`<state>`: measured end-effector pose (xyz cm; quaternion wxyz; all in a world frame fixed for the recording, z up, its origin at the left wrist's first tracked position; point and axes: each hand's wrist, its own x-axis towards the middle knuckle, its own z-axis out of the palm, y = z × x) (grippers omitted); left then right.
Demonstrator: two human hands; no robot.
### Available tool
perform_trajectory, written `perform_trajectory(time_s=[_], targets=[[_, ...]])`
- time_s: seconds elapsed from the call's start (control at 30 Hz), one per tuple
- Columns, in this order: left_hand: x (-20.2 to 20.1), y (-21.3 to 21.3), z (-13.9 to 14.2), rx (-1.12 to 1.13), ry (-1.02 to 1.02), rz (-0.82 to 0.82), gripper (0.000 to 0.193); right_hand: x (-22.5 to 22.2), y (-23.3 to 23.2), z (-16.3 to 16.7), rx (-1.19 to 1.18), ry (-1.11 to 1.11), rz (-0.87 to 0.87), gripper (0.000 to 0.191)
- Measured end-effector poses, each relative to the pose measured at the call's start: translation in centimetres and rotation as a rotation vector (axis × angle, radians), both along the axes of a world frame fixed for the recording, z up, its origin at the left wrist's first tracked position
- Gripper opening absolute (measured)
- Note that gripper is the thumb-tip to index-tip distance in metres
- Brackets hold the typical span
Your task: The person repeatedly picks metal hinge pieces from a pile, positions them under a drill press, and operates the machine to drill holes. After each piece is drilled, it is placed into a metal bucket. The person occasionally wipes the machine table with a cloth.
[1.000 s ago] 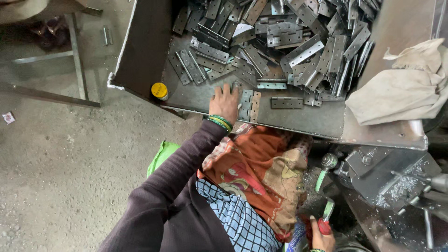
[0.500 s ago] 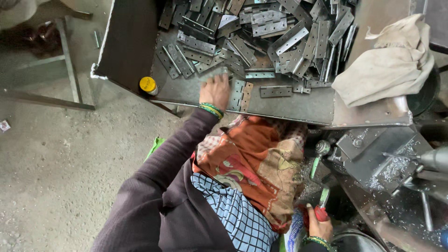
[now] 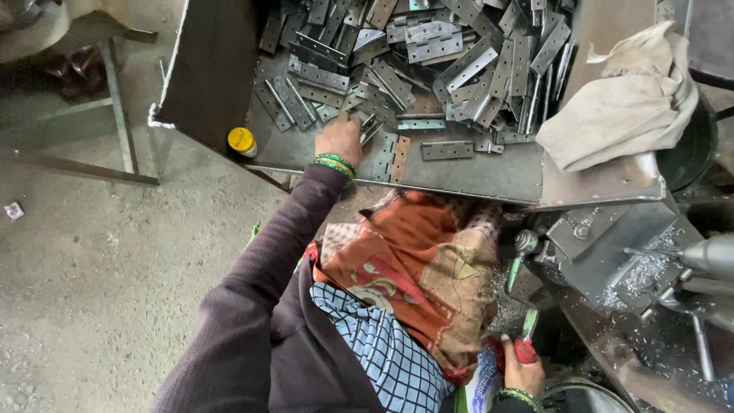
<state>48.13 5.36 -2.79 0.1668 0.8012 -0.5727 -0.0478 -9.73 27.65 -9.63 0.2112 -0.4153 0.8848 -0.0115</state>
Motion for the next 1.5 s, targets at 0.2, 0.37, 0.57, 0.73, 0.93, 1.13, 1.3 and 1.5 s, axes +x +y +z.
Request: perform_trajectory(time_s=[0.2, 0.37, 0.57, 0.73, 0.93, 1.13, 1.3, 1.5], targets=[[0.2, 0.7, 1.8, -0.171, 0.124, 0.011, 0.034, 0.4, 0.0, 0.5, -0.021, -0.051, -0.002, 0.076], [1.2, 2.3, 2.1, -0.058, 0.919, -0.140, 0.032, 0.4, -0.2, 0.7, -0.036, -0.031, 0.024, 0.079], [1.0, 3.4, 0.8, 0.155, 0.436, -0.069, 0.035, 0.7, -0.2, 0.0, -0.108, -0.071, 0.029, 0.076], [0.6, 3.6, 1.1, 0.032, 0.979, -0.194, 0.041, 0.3, 0.1, 0.0, -0.055, -0.040, 0.039, 0.072], [-0.5, 3.0, 2.0, 0.240, 0.409, -0.014, 0.039, 0.7, -0.3, 0.5, -0.056, -0.050, -0.044, 0.077], [-1.2, 2.6, 1.6, 0.136, 0.903, -0.166, 0.039, 1.5, -0.7, 1.6, -0.022, -0.012, -0.014, 0.075], [-2.6, 2.3, 1.2, 0.197, 0.439, -0.090, 0.045, 1.1, -0.4, 1.7, -0.073, -0.056, -0.014, 0.074], [-4.2, 2.2, 2.6, 0.243, 0.357, 0.015, 0.039, 0.6, -0.5, 0.8, -0.093, -0.067, -0.027, 0.072]])
